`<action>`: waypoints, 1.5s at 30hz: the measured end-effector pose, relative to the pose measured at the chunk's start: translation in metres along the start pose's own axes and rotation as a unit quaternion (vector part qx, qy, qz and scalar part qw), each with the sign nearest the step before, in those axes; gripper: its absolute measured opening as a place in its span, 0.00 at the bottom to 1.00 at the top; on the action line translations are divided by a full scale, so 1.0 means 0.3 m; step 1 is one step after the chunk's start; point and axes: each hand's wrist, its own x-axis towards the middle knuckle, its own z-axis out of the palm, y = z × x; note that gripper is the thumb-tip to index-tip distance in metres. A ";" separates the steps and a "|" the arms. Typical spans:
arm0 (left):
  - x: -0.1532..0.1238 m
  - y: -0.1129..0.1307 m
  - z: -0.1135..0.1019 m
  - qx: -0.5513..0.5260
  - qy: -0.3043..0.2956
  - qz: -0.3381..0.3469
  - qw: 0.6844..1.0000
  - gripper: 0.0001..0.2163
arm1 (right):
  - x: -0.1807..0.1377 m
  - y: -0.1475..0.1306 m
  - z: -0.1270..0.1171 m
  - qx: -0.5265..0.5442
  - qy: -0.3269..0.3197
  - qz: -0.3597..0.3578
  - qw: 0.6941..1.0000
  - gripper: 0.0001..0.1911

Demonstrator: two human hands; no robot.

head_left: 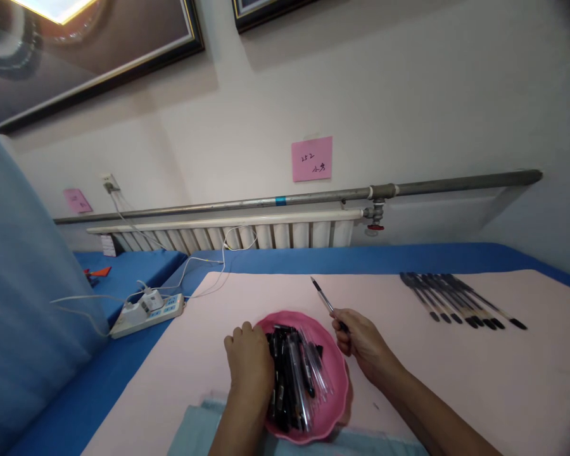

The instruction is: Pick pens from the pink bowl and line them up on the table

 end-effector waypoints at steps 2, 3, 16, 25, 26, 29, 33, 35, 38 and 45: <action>-0.005 0.005 -0.004 0.008 -0.011 0.006 1.000 0.15 | 0.000 0.001 -0.001 -0.003 0.001 -0.001 1.000 0.08; -0.007 0.008 -0.005 0.009 -0.016 0.008 1.000 0.16 | 0.000 0.001 -0.001 -0.005 0.001 -0.002 1.000 0.08; -0.009 -0.005 -0.013 -0.033 -0.046 0.011 0.998 0.14 | -0.003 0.006 0.000 -0.040 -0.005 -0.029 0.999 0.09; 0.037 -0.090 -0.035 -0.785 0.009 -0.115 0.609 0.05 | -0.067 -0.041 0.034 -0.179 -0.061 -0.168 0.968 0.06; 0.041 -0.095 -0.038 -0.830 -0.002 -0.133 0.542 0.05 | -0.081 -0.044 0.044 -0.222 -0.079 -0.204 0.950 0.06; 0.045 -0.098 -0.048 -0.880 -0.017 -0.166 0.445 0.03 | -0.113 -0.044 0.068 -0.317 -0.121 -0.275 0.900 0.07; 0.044 -0.087 -0.063 -0.896 -0.024 -0.185 0.403 0.04 | -0.122 -0.035 0.073 -0.378 -0.137 -0.326 0.856 0.08; 0.044 -0.084 -0.067 -0.899 -0.024 -0.194 0.393 0.05 | -0.120 -0.032 0.070 -0.395 -0.141 -0.336 0.843 0.08; 0.046 -0.083 -0.067 -0.901 -0.021 -0.203 0.384 0.06 | -0.121 -0.031 0.067 -0.397 -0.141 -0.342 0.840 0.08; 0.038 -0.076 -0.064 -0.892 0.007 -0.170 0.419 0.04 | -0.133 -0.041 0.077 -0.395 -0.147 -0.355 0.834 0.07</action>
